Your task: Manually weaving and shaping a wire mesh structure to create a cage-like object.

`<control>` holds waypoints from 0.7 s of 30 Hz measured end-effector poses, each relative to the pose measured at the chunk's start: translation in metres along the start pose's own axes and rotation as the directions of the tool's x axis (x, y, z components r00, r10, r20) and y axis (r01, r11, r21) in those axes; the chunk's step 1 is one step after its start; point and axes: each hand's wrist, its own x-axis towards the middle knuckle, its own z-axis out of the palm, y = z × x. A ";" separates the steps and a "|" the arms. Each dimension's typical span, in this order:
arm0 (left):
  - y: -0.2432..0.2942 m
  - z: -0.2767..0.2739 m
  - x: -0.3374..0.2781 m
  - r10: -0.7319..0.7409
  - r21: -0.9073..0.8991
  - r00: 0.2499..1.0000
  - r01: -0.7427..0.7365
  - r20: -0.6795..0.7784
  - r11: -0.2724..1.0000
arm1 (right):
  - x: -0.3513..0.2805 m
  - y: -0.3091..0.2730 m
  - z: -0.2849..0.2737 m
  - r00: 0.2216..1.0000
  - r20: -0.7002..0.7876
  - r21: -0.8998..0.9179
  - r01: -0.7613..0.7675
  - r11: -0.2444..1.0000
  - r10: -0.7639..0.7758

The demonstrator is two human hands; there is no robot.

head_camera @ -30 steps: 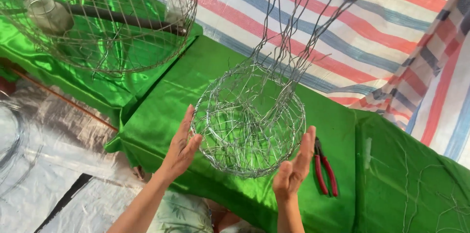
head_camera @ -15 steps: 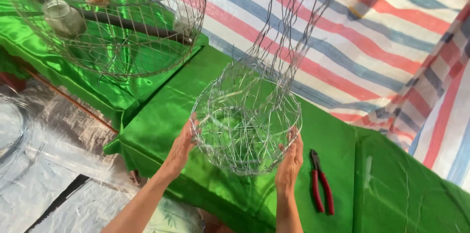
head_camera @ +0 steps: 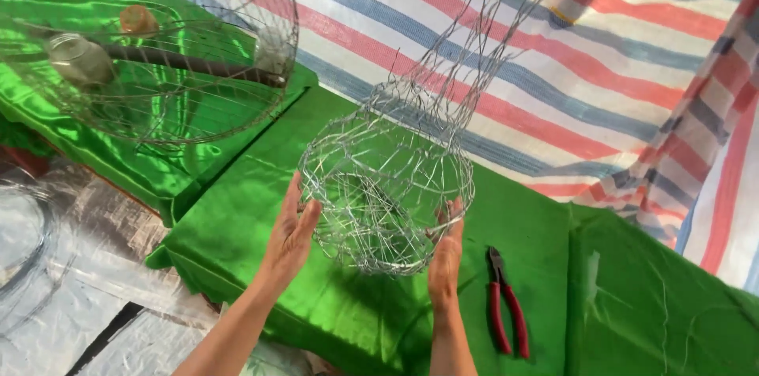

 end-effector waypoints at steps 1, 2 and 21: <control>0.008 0.002 -0.001 -0.006 0.008 1.000 0.006 0.013 1.000 | 0.001 0.000 0.000 1.000 -0.014 0.001 -0.007 1.000 0.007; 0.017 0.004 -0.003 -0.003 0.044 1.000 0.004 -0.004 0.999 | 0.002 -0.001 -0.001 0.999 -0.028 -0.037 -0.021 0.999 0.020; -0.042 0.030 -0.009 0.748 0.625 0.663 -0.578 -0.016 0.525 | 0.005 0.020 -0.005 0.949 -0.236 0.059 -0.198 0.978 0.206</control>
